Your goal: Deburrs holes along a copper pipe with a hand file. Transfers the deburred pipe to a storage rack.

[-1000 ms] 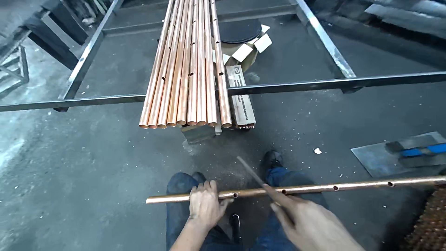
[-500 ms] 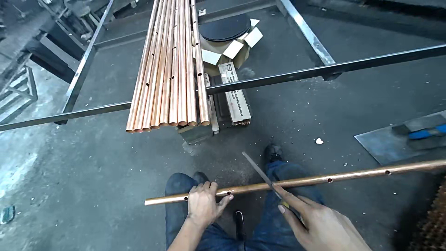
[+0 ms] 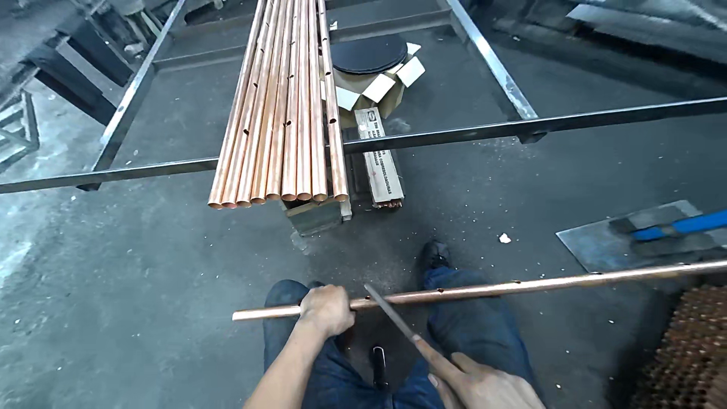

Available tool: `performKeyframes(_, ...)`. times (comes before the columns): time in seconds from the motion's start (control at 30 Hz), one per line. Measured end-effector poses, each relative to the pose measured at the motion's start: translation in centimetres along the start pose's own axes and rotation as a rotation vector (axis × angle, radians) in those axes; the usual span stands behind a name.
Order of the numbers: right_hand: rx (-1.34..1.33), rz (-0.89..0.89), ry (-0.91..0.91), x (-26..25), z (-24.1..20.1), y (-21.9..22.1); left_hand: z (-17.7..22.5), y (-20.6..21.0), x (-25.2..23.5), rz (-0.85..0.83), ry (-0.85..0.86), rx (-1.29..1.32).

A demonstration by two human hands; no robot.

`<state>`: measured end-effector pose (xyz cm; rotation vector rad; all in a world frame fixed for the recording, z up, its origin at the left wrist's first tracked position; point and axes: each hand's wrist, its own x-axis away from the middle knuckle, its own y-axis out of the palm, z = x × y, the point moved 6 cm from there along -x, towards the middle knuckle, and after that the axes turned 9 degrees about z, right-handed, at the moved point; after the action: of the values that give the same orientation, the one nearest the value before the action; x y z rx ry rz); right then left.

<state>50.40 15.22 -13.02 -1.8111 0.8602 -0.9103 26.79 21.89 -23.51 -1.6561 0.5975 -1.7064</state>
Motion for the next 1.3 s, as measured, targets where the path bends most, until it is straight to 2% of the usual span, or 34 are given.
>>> performKeyframes(0.2, 0.004, -0.075, -0.063, 1.1, -0.6, 1.2, 0.1, -0.5, 0.0, -0.064, -0.026, 0.030)
performKeyframes(0.33, 0.094, -0.024, -0.048, -4.8, -1.6, 3.0, 0.3, -0.5, 0.3, -0.010, -0.039, 0.020)
performKeyframes(0.4, 0.136, -0.148, -0.015, -8.9, -2.3, 3.4, 0.1, -0.6, 0.2, 0.013, -0.043, 0.012)
performKeyframes(0.47, 0.138, -0.248, 0.015, -10.3, -2.5, 2.9, 0.1, -0.4, 0.5, 0.028, -0.043, 0.010)
performKeyframes(0.57, 0.094, -0.037, -0.055, -6.7, -2.1, 0.7, 0.2, -0.3, 0.8, 0.058, -0.026, -0.006)
performKeyframes(0.6, 0.064, -0.025, -0.072, -4.8, -2.2, 0.0, 0.2, -0.2, 0.9, 0.054, -0.022, -0.003)
performKeyframes(0.7, 0.043, -0.124, -0.059, -1.7, -2.1, 0.2, 0.5, -0.2, 1.0, 0.067, 0.003, 0.009)
performKeyframes(0.8, 0.093, -0.130, -0.023, -6.2, -2.2, 2.3, 0.8, 0.3, 0.9, 0.097, -0.026, 0.020)
performKeyframes(0.87, 0.140, -0.250, 0.001, -10.4, -2.8, 3.1, 0.6, 0.4, 0.9, 0.109, -0.039, 0.014)
performKeyframes(0.93, 0.159, -0.306, 0.002, -11.4, -2.9, 2.5, 0.6, 0.7, 1.1, 0.129, -0.038, 0.011)
performKeyframes(1.03, 0.108, -0.185, -0.059, -7.1, -2.4, -0.2, 0.2, 0.8, 1.2, 0.163, -0.040, 0.034)
performKeyframes(1.13, 0.073, -0.242, -0.079, -3.2, -2.6, -0.8, 0.0, 1.3, 1.2, 0.237, -0.034, 0.062)
performKeyframes(1.23, 0.081, -0.273, -0.017, -7.1, -3.2, 1.1, 0.0, 1.7, 0.9, 0.332, -0.027, 0.046)
performKeyframes(1.3, 0.150, -0.417, 0.047, -11.9, -3.9, 2.3, 0.0, 2.0, 0.9, 0.434, -0.014, 0.019)
